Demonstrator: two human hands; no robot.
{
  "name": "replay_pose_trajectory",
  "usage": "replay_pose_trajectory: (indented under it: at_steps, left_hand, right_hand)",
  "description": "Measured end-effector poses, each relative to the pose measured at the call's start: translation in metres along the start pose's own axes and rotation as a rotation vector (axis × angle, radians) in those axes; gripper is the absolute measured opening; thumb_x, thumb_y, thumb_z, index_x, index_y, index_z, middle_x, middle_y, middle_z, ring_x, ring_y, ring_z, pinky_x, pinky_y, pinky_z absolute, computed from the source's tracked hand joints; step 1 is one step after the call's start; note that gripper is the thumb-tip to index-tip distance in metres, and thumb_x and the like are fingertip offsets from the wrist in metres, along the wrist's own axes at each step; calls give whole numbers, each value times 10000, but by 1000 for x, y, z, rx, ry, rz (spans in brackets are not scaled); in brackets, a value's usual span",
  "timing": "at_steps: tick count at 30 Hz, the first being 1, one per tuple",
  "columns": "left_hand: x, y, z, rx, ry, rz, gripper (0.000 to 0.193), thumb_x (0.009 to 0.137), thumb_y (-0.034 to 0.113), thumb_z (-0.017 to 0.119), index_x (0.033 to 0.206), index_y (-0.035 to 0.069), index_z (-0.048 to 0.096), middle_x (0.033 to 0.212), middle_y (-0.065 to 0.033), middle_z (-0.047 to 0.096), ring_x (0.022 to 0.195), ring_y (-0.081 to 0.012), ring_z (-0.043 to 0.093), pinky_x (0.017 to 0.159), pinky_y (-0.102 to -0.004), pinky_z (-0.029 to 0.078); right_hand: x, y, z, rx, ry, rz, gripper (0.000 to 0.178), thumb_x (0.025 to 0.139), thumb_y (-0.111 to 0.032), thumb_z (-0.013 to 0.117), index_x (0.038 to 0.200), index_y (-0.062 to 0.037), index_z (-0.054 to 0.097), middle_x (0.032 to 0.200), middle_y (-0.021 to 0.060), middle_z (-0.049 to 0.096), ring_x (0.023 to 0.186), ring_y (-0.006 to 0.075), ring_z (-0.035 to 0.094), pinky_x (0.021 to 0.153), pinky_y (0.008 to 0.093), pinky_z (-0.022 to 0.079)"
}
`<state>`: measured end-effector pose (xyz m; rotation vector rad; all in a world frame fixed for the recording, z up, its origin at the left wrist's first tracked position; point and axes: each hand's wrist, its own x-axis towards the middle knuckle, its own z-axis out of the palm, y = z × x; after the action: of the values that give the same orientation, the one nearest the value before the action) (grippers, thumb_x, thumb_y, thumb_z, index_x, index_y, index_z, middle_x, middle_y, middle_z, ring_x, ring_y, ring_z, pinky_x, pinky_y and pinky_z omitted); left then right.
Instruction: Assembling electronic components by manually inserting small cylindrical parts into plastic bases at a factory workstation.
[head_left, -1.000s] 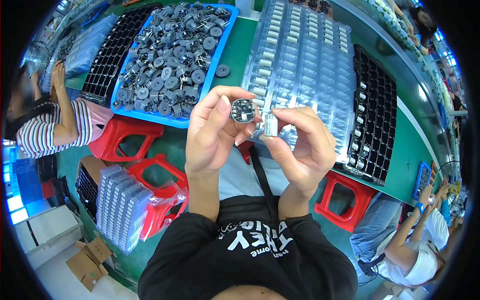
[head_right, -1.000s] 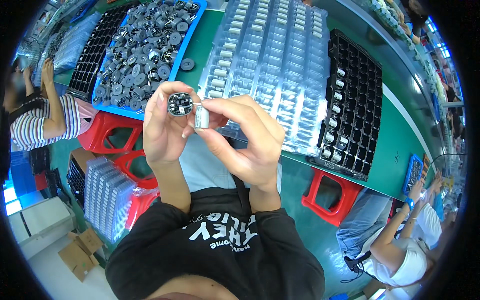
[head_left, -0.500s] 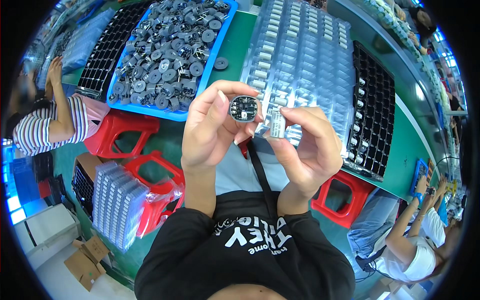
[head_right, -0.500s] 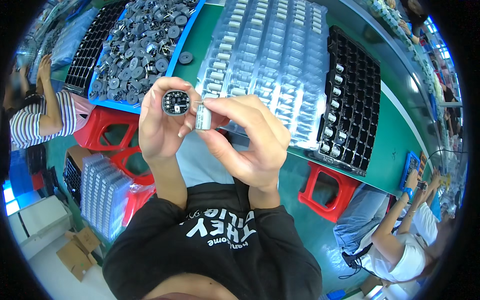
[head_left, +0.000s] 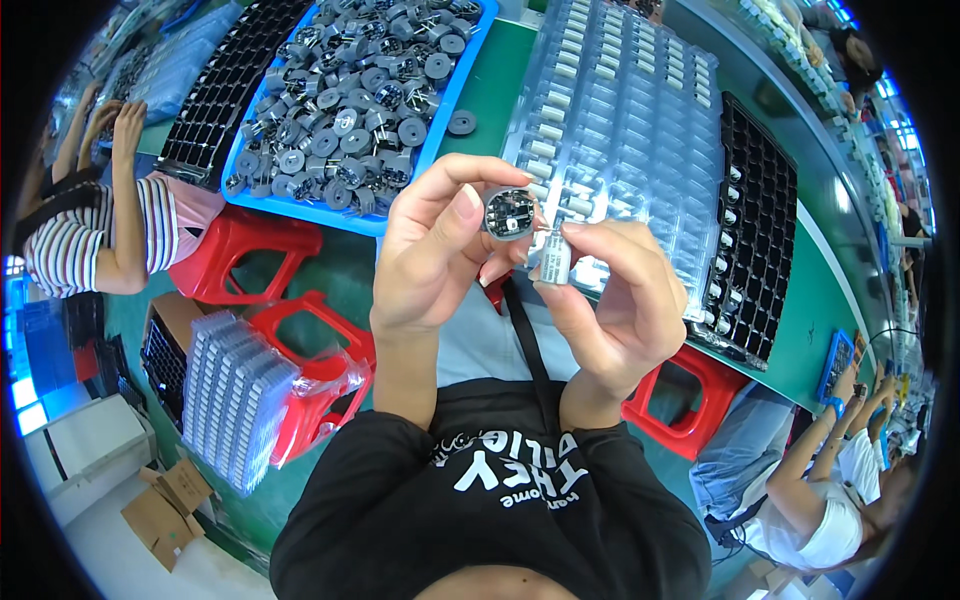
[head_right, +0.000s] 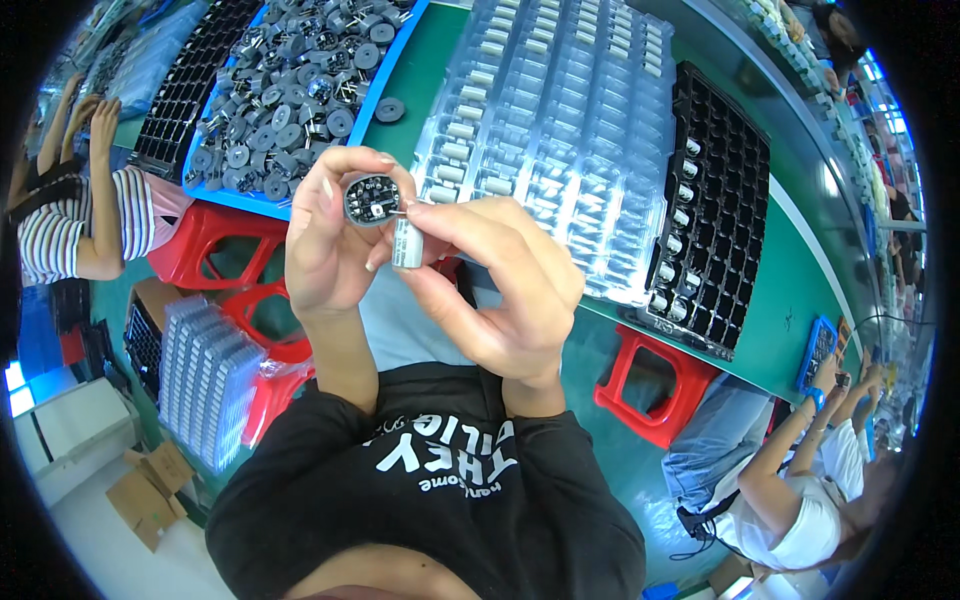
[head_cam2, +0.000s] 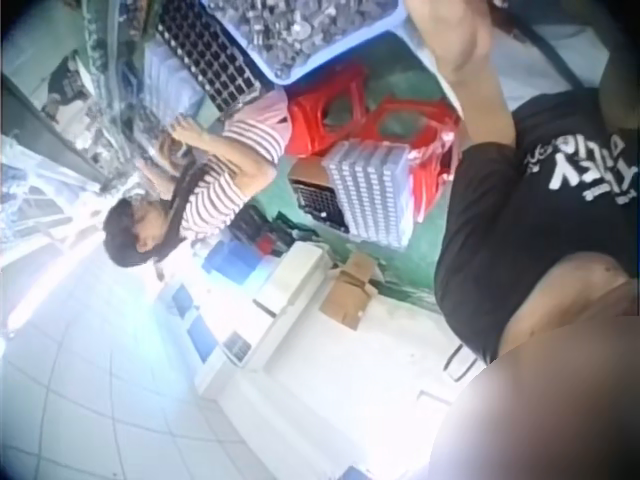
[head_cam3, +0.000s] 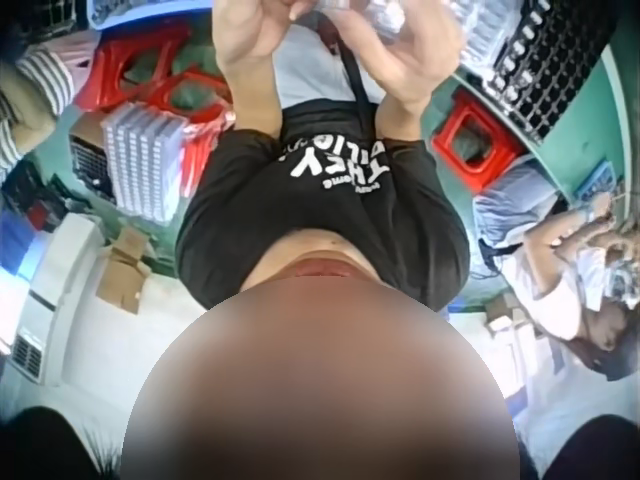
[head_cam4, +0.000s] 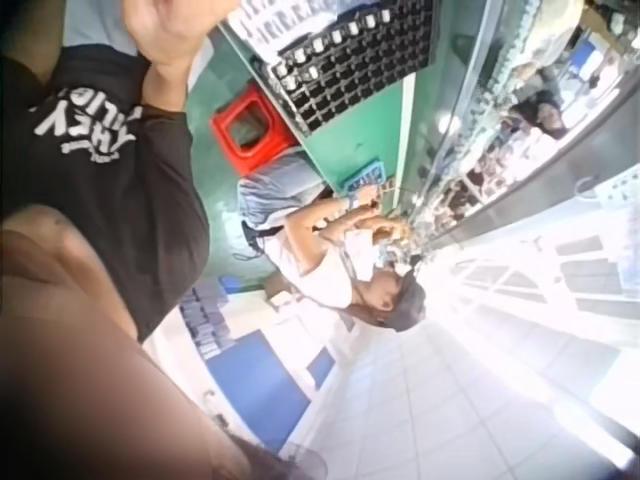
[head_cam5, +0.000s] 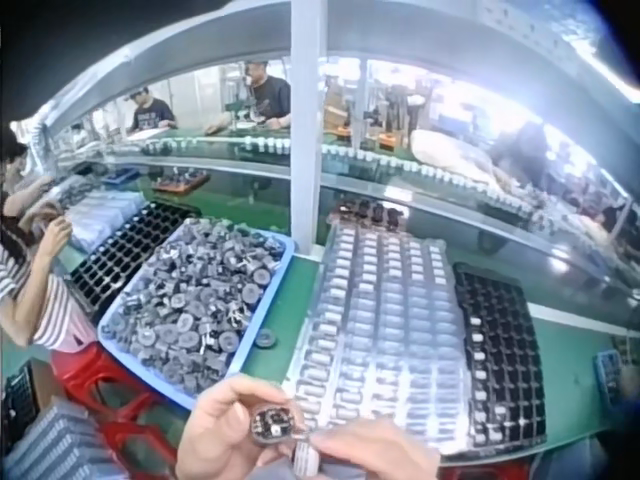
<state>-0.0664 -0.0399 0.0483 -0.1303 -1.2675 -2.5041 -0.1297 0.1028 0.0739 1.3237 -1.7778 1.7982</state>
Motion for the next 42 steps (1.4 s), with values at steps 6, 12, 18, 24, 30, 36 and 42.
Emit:
replay_pose_trajectory:
  at_steps: [6,12,18,24,30,36,42]
  left_hand:
    - [3,-1,-9,-17,-19,46,371,951,290,503,1150,-23,491,989,-231,572,645,-102,515,454,-158,377]
    - [5,2,-16,29,-6,51,365,949,267,509,1168,-25,490,1003,-242,570,663,-105,516,455,-155,379]
    - [2,2,-19,-84,22,4,414,988,328,397,1158,-40,484,911,-208,565,609,-104,487,459,-179,369]
    - [3,-1,-16,-205,108,-33,425,1019,324,282,1142,-24,492,803,-141,532,596,-122,443,470,-196,339]
    - [2,-5,-20,-286,109,31,335,980,250,442,1176,-22,439,1005,-207,559,778,-161,539,499,-189,392]
    - [5,-10,-25,-263,50,88,296,961,162,471,1201,-8,434,1111,-251,532,851,-200,555,481,-167,399]
    - [6,-9,-17,-417,-8,4,358,947,112,473,1259,-56,421,1204,-320,490,879,-239,595,471,-166,424]
  right_hand:
    - [2,0,5,-62,-22,2,361,648,67,733,993,26,633,799,113,650,633,174,612,536,254,477]
    - [3,0,12,-82,-20,15,353,652,73,728,988,25,633,808,106,654,634,173,613,539,253,479]
    - [1,5,12,-60,-28,35,347,650,70,726,981,29,632,796,110,644,638,176,607,549,257,476]
    - [-2,12,1,49,-28,118,337,657,64,724,978,42,625,795,111,630,660,173,597,585,258,476]
    - [-2,10,0,103,-60,166,347,654,19,740,979,57,623,851,129,636,700,183,597,637,274,462]
    - [-2,12,-2,121,-49,179,350,653,24,740,983,49,627,859,134,641,698,179,597,629,268,464]
    - [-2,12,-7,122,-28,149,341,661,24,738,984,41,630,841,124,638,693,177,605,616,267,478]
